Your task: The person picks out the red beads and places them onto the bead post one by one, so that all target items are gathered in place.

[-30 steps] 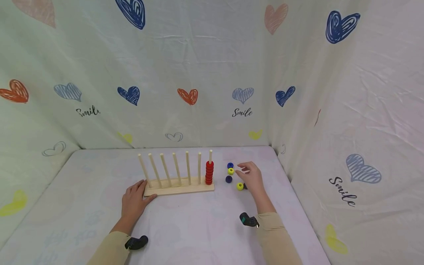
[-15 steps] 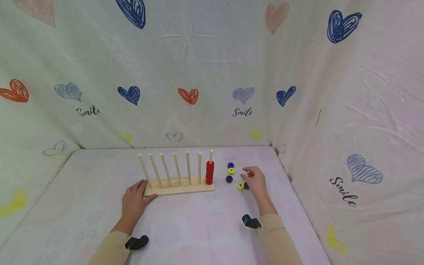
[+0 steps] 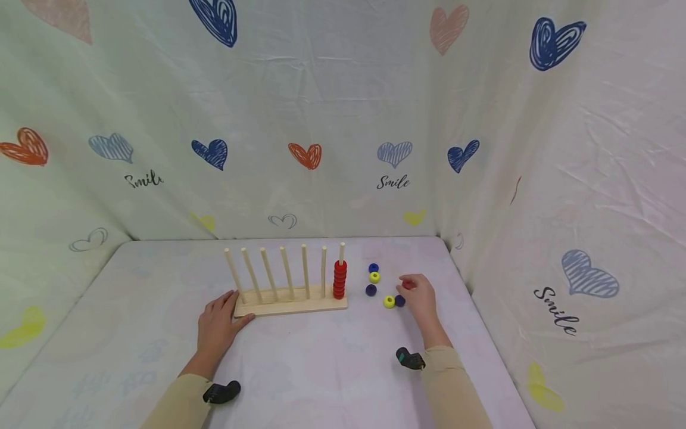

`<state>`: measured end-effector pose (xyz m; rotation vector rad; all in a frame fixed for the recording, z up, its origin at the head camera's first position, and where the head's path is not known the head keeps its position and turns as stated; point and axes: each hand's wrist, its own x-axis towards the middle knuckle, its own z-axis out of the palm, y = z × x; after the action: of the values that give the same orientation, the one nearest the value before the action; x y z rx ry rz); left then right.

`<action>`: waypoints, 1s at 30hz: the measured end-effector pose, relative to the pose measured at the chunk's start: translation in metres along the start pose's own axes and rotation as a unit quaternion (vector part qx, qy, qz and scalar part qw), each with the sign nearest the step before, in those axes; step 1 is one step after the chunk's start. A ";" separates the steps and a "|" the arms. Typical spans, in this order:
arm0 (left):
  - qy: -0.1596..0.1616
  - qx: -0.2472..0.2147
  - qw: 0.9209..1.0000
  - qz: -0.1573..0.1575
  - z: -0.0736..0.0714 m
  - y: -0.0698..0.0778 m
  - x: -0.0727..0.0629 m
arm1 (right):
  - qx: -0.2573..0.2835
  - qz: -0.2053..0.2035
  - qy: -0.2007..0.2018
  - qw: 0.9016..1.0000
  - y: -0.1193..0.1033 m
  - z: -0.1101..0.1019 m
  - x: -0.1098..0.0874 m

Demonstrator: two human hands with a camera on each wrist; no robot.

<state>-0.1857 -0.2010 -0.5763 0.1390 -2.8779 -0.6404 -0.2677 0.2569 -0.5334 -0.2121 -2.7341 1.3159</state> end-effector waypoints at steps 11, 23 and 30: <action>-0.002 0.004 1.000 -0.001 0.000 0.002 -0.002 | -0.006 0.045 -0.015 0.999 0.015 -0.001 0.009; -0.001 -0.002 1.000 -0.004 0.000 0.001 -0.002 | -0.030 0.036 -0.009 0.999 0.021 0.001 0.015; -0.003 -0.001 1.000 -0.003 -0.001 0.002 -0.002 | -0.037 0.028 -0.002 0.999 0.026 0.004 0.020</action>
<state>-0.1839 -0.1995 -0.5745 0.1445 -2.8829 -0.6469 -0.2859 0.2732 -0.5554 -0.2937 -2.8023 1.2309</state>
